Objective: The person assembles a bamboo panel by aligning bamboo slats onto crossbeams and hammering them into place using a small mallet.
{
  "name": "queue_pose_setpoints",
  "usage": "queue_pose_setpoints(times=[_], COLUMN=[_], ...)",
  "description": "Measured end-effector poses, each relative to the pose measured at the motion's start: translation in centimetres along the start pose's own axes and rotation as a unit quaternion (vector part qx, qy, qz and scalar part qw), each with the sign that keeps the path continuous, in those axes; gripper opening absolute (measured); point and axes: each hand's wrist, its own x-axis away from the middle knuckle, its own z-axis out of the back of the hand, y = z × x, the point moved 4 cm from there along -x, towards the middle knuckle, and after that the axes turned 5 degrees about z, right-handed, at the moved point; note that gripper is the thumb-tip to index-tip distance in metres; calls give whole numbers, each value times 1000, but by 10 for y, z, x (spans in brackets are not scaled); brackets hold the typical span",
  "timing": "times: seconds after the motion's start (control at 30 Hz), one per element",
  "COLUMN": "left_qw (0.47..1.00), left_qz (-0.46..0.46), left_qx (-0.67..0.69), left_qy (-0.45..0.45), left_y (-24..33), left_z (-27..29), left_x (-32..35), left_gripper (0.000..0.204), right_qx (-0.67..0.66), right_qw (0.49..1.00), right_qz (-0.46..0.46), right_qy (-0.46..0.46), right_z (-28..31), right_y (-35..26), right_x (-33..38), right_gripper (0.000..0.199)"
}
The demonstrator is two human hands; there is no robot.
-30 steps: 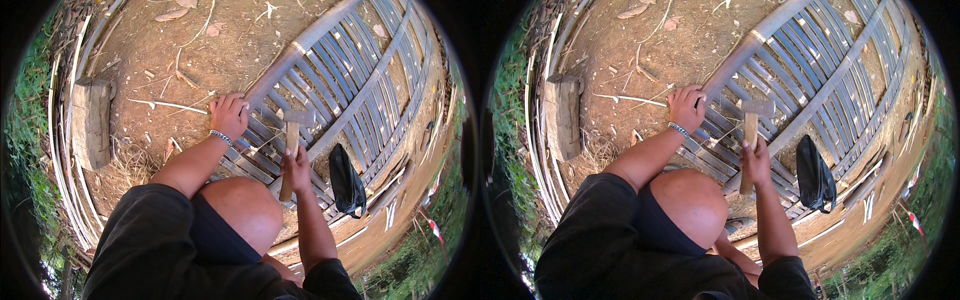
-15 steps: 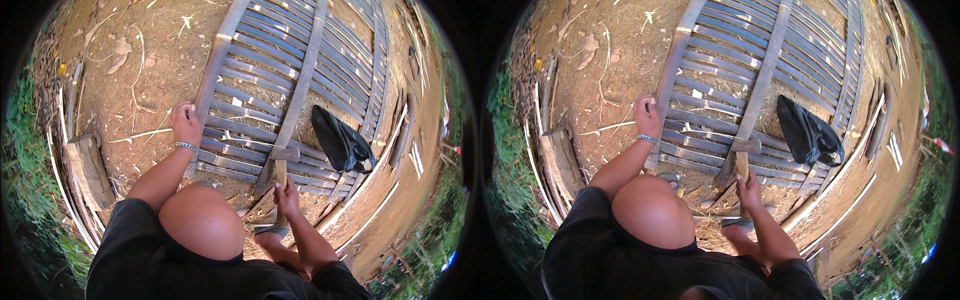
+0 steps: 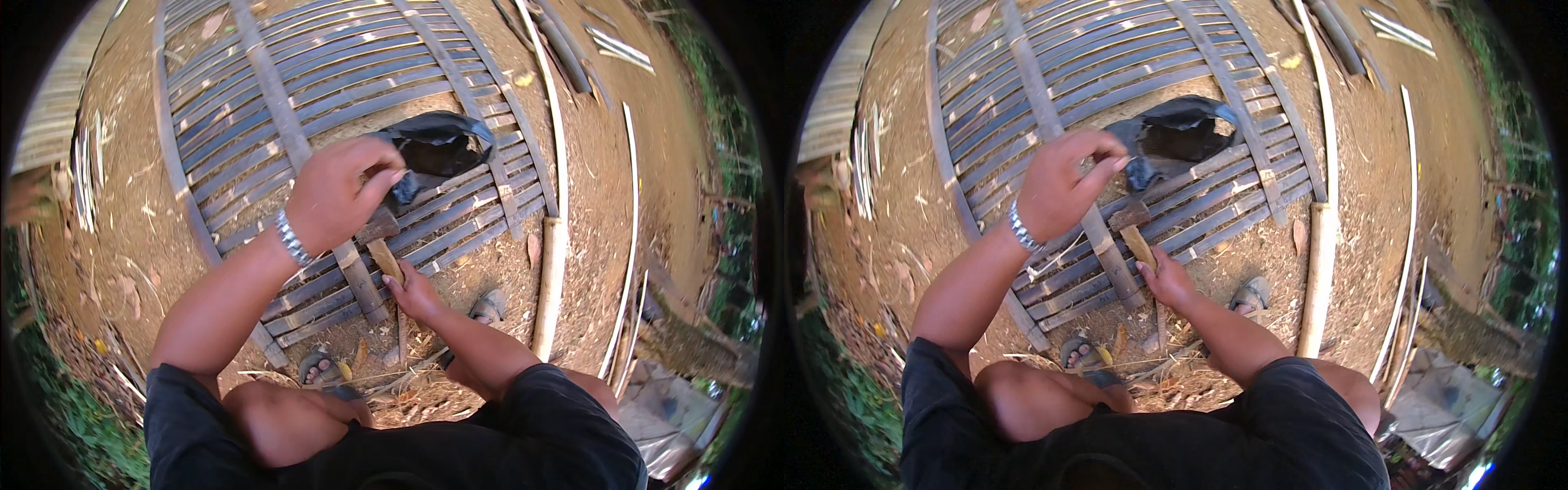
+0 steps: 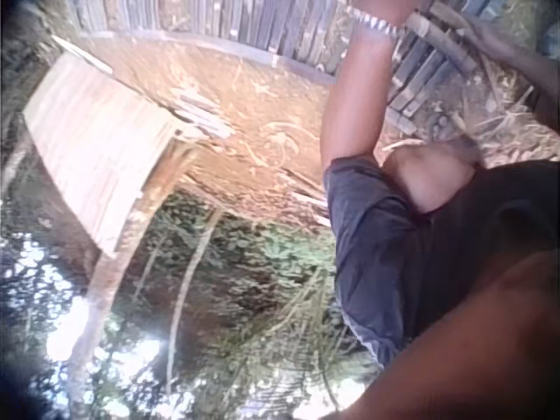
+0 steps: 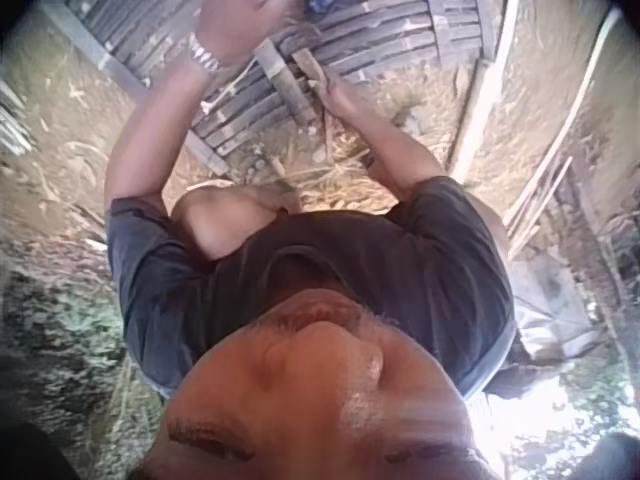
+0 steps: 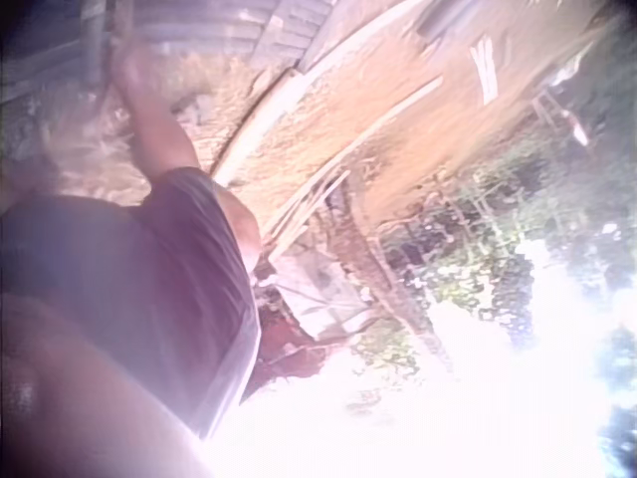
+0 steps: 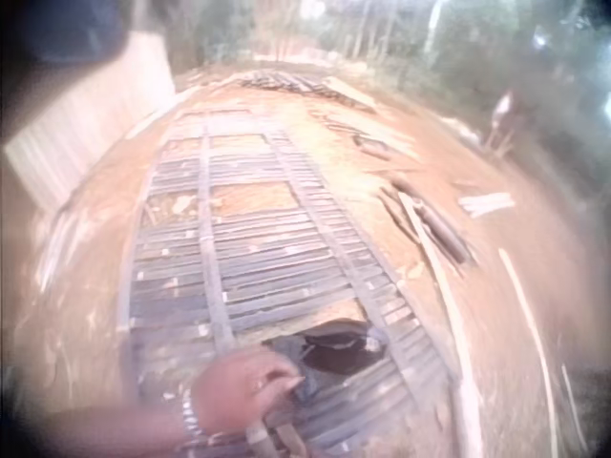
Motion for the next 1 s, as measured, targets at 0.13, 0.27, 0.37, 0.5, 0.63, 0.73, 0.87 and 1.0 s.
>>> queue_pose_setpoints(times=[0.13,0.27,0.37,0.5,0.63,0.73,0.87,1.0], left_qw=[949,847,822,780,791,823,820,829], left_qz=[32,47,46,86,85,85,44,51], left_qx=[-229,-380,-401,-476,-508,-486,-484,-454], left_qy=[-212,-370,-403,-397,-329,-283,-303,-322], left_y=[-2,-45,-81,-159,-185,-206,-171,-142], left_z=[-58,-117,-156,-173,-184,-177,-174,-157], left_x=[-67,-98,-101,-94,-85,-79,-88,-103], left_gripper=[9,13,15,21,25,24,21,19], right_qx=[-35,-52,-70,-94,-93,-99,-105,-90], right_qw=[999,998,997,995,994,993,993,994], right_qz=[21,1,2,9,20,30,9,23], right_qy=[12,-25,-29,-35,-59,-56,-56,-54], right_z=[-4,2,2,-4,-1,-3,2,-1], right_y=[3,4,14,10,18,16,18,17], right_x=[-7,-9,-9,-17,-17,-18,-14,-17], right_gripper=[46,46,47,47,48,49,49,50])
